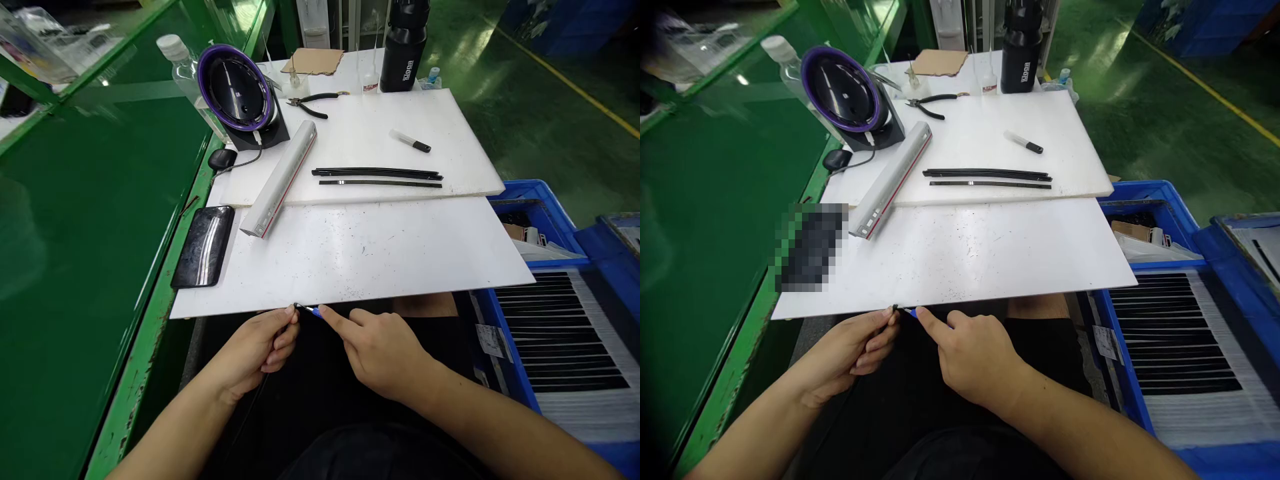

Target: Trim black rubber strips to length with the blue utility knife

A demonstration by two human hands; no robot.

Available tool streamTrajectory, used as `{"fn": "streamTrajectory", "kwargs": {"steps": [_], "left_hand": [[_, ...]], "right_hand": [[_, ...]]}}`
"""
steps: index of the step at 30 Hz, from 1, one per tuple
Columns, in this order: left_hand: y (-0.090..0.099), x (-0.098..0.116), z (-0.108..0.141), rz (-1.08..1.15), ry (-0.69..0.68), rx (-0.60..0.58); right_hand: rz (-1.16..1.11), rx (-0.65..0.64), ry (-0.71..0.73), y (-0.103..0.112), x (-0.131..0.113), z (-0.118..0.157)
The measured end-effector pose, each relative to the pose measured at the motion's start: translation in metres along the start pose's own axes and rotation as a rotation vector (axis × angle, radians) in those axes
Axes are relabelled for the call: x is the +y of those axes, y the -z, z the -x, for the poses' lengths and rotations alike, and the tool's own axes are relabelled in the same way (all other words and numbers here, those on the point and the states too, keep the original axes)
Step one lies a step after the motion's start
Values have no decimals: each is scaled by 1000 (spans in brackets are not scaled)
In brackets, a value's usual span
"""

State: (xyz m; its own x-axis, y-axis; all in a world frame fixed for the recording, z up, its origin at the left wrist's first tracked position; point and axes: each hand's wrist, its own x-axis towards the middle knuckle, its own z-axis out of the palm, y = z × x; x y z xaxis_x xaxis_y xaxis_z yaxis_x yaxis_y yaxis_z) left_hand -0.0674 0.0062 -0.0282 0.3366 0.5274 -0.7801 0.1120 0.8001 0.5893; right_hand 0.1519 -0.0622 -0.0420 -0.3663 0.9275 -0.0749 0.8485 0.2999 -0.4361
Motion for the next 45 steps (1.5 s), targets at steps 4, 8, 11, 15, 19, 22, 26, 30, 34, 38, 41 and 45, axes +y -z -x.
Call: {"fn": "streamTrajectory", "kwargs": {"steps": [4, 8, 11, 15, 19, 22, 26, 30, 34, 38, 41, 45], "left_hand": [[0, 0, 0, 8, 1, 0], [0, 0, -1, 10, -3, -5], [0, -1, -2, 13, -8, -13], [1, -1, -2, 19, -11, -12], [2, -2, -2, 18, -15, -22], [2, -2, -2, 20, -15, -26], [4, -2, -3, 36, -8, -28], [5, -1, -3, 30, -3, -20], [4, 0, -3, 21, -2, -11], [3, 0, -2, 17, -5, -11], [3, -1, -2, 13, -14, -13], [3, -1, -1, -2, -17, 3]], "right_hand": [[81, 11, 5, -2, -1, 2], [-22, 17, -24, 0, -2, 1], [-73, 24, -39, 2, -2, 0], [-77, 26, -41, 2, -3, 0], [1, 14, -23, 2, -5, 2], [91, 9, -2, 0, -6, 2], [79, 11, -20, -2, -4, 2], [-83, 26, -76, -2, -3, 3], [-142, 28, -84, 1, -6, 3], [-127, 30, -74, 2, -7, 1], [-59, 15, -53, 3, -7, 1], [59, 0, -19, 2, -7, 2]]}}
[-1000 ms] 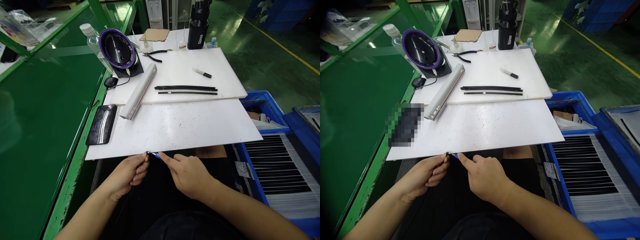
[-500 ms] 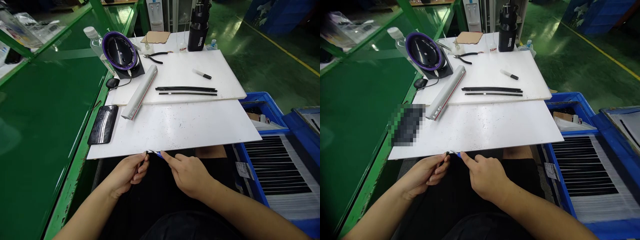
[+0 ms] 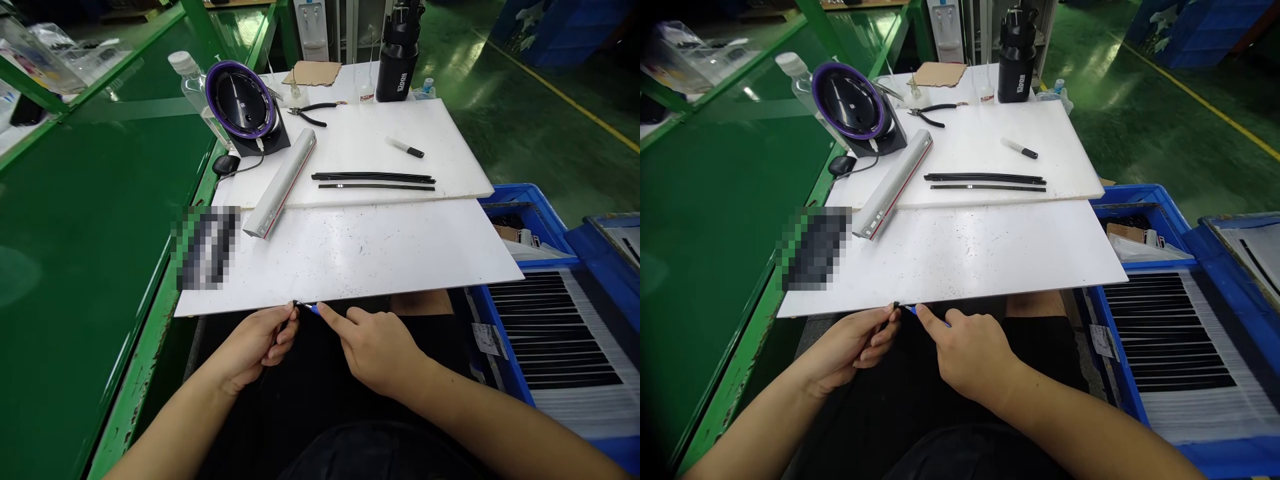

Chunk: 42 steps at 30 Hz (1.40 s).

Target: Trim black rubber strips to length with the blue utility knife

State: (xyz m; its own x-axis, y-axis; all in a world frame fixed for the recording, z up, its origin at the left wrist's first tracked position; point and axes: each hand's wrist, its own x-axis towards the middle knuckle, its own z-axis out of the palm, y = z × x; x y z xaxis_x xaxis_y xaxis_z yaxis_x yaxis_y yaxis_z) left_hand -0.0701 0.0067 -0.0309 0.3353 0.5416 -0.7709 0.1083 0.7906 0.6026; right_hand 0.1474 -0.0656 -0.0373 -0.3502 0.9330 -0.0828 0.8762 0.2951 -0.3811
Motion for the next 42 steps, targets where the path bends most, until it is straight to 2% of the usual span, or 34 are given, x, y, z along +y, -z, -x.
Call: {"fn": "streamTrajectory", "kwargs": {"steps": [7, 15, 28, 31, 36, 39, 42], "left_hand": [[-2, 1, 1, -22, -10, 4], [-2, 1, 0, -37, -18, 5], [-1, -1, -1, -9, -21, -1], [1, -2, 0, 49, -13, -47], [-2, 1, 8, 106, 17, -170], [-5, 4, 14, 119, 9, -195], [-10, 6, 20, 119, 1, -206]], "right_hand": [[105, 1, 20, -2, -1, 1], [-71, 16, -33, 0, 1, 1], [-77, 54, -36, -6, -1, 1], [-148, 151, -65, -2, 6, 1], [-295, 433, -112, 19, 39, 5], [-196, 576, -147, 30, 67, 9], [-46, 753, -246, 34, 95, 8]]}}
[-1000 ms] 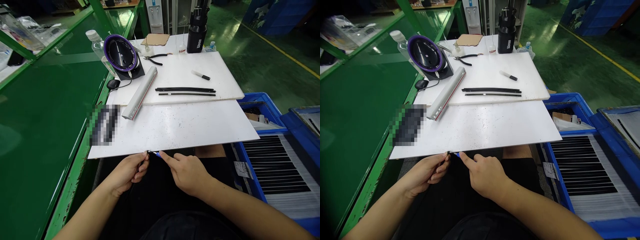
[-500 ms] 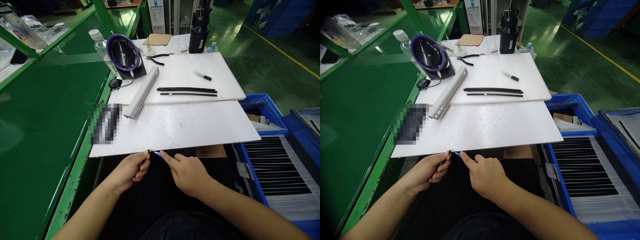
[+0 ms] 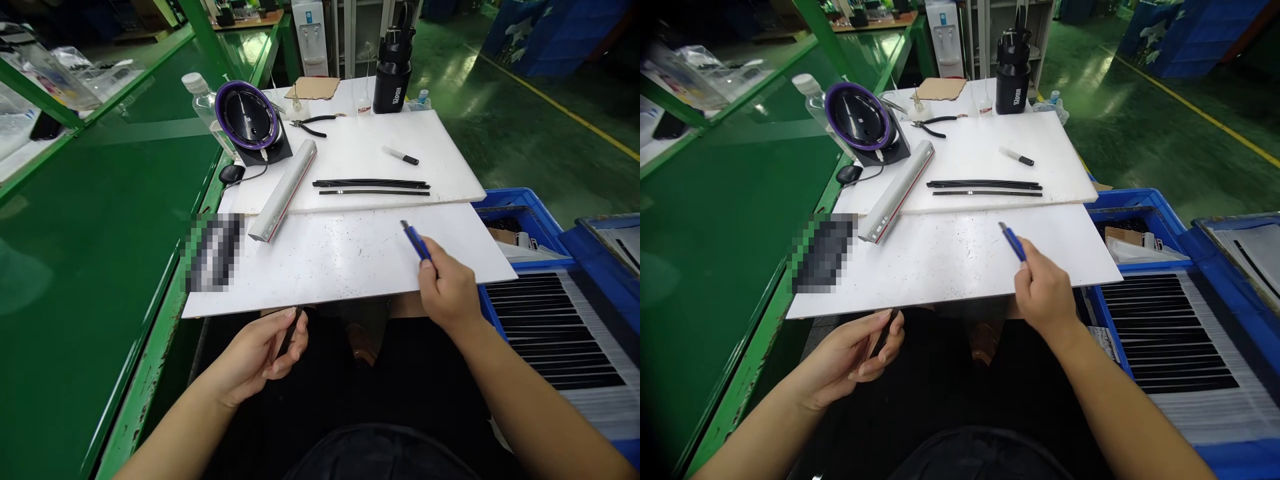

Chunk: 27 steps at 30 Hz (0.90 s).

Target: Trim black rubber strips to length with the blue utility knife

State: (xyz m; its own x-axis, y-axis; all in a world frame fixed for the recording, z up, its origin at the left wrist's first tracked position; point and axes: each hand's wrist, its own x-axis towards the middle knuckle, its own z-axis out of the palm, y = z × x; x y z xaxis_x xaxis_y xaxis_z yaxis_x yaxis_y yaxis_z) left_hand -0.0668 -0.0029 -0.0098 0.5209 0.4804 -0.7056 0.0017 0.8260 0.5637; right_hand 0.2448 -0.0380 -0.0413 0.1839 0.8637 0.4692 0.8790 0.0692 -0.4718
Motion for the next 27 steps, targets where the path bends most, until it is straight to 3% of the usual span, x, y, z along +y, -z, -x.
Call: {"fn": "streamTrajectory", "kwargs": {"steps": [4, 12, 15, 18, 20, 23, 27], "left_hand": [[-8, 0, 5, -45, -59, -2], [-34, 3, 5, -448, -291, 194], [-52, 3, 6, -668, -439, 345], [-72, 3, 7, -775, -494, 428], [-83, 3, 6, -799, -492, 440], [-96, 4, 4, -832, -493, 464], [-104, 2, 3, -872, -518, 502]], "right_hand": [[92, 72, -54, -11, 27, -9], [122, -58, 17, -28, 41, -12], [56, 129, 55, -21, 32, -7], [-115, 295, 46, -8, 7, 6], [-371, 207, 3, 2, -16, 17], [-740, -40, -13, 12, -48, 31], [-904, -172, -22, 16, -67, 38]]}}
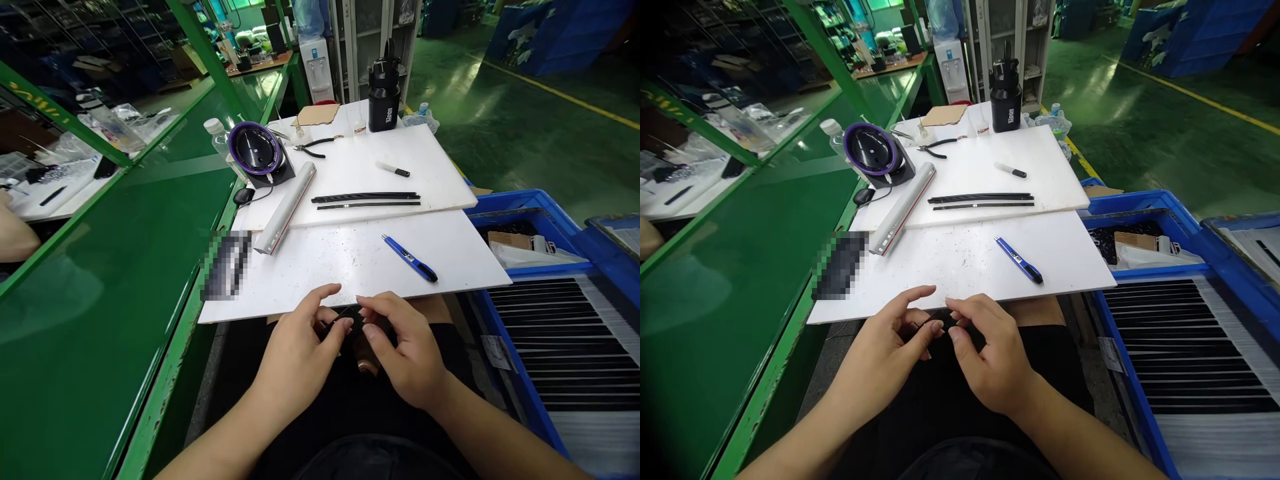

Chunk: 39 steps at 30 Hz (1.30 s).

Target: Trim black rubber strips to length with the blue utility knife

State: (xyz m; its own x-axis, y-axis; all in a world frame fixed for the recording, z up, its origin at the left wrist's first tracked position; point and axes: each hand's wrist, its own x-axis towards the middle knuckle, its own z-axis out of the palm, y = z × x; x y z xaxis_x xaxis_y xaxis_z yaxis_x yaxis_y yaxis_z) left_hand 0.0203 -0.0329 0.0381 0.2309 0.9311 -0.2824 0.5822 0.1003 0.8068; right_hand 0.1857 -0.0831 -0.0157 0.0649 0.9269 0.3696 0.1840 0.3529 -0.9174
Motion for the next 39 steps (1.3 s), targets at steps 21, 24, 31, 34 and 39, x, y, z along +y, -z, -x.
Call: {"fn": "streamTrajectory", "kwargs": {"steps": [21, 24, 31, 34, 39], "left_hand": [[-17, 11, 6, -257, -90, -56], [-17, 11, 7, -246, -82, -57], [-17, 16, 7, -160, -16, -110], [-15, 19, 8, -99, 16, -130], [-12, 21, 8, -90, 39, -100]], "right_hand": [[-544, 46, -609, 1, 25, -5], [-650, 113, -658, 0, 28, -5], [-679, 34, -616, -2, 29, 1], [-805, 120, -706, -5, 32, -1], [-763, 113, -630, -3, 28, 2]]}}
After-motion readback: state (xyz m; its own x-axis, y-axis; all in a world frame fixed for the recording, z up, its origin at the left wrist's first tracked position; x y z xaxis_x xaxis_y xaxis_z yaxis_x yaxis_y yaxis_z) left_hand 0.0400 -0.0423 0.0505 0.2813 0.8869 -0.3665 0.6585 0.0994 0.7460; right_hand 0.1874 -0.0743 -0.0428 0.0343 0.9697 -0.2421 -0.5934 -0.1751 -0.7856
